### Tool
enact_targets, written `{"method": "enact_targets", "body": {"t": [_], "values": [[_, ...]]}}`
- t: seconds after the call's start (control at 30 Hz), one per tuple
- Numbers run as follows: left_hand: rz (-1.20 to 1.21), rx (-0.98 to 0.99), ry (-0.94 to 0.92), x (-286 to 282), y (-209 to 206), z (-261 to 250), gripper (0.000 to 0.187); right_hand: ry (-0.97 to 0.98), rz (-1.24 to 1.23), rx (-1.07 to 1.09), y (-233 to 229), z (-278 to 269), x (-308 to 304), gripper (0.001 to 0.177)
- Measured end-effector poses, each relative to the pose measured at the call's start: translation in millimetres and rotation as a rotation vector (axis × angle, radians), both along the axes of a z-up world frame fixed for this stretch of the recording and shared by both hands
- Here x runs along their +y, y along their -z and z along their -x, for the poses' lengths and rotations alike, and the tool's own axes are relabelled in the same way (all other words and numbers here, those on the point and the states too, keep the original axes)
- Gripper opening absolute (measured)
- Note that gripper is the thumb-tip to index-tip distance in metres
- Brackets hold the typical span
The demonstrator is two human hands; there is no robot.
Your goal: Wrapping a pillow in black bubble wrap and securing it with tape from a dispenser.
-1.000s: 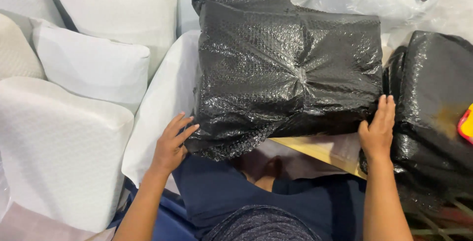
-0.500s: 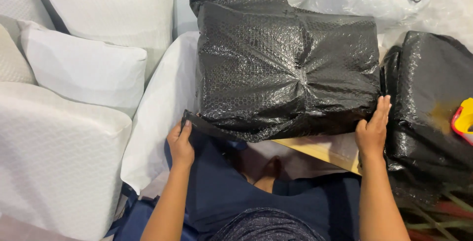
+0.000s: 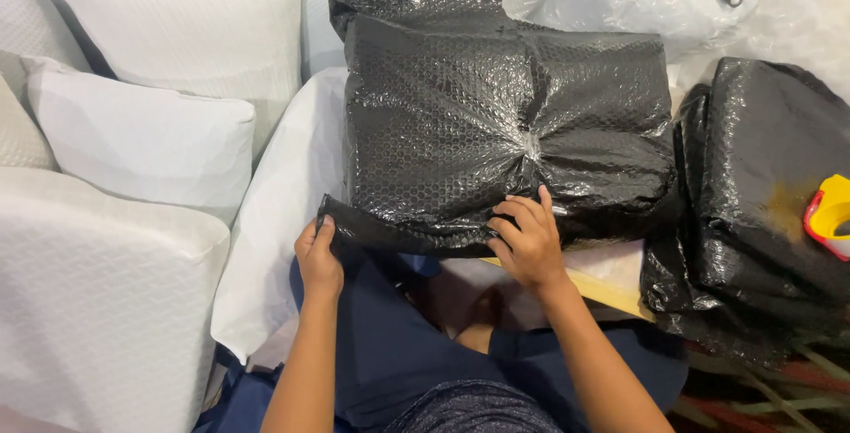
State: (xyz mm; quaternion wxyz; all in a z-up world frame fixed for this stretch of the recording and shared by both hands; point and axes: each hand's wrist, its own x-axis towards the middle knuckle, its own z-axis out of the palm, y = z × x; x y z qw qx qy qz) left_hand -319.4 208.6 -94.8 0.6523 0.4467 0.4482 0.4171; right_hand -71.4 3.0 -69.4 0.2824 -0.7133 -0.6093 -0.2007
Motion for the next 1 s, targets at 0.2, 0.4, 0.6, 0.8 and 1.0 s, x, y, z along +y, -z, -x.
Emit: {"method": "enact_targets", "body": {"t": [0.2, 0.4, 0.6, 0.8, 1.0], "values": [[0.176, -0.143, -0.045, 1, -15, -6, 0.018, 0.063, -0.018, 0.254, -21, 12, 8, 0.021], [-0.063, 0.005, 0.055, 15, 24, 5, 0.022, 0.175, 0.007, 0.346, -26, 19, 15, 0.015], [0.083, 0.17, -0.035, 10, -11, -22, 0.031, 0.226, 0.032, 0.384, -22, 20, 15, 0.014], [0.07, 0.293, -0.038, 19, 25, -22, 0.03, 0.235, -0.021, 0.503, -22, 21, 18, 0.019], [0.046, 0.426, -0.06, 14, 2, -35, 0.032, 0.173, -0.12, 0.299, -25, 15, 16, 0.012]]}}
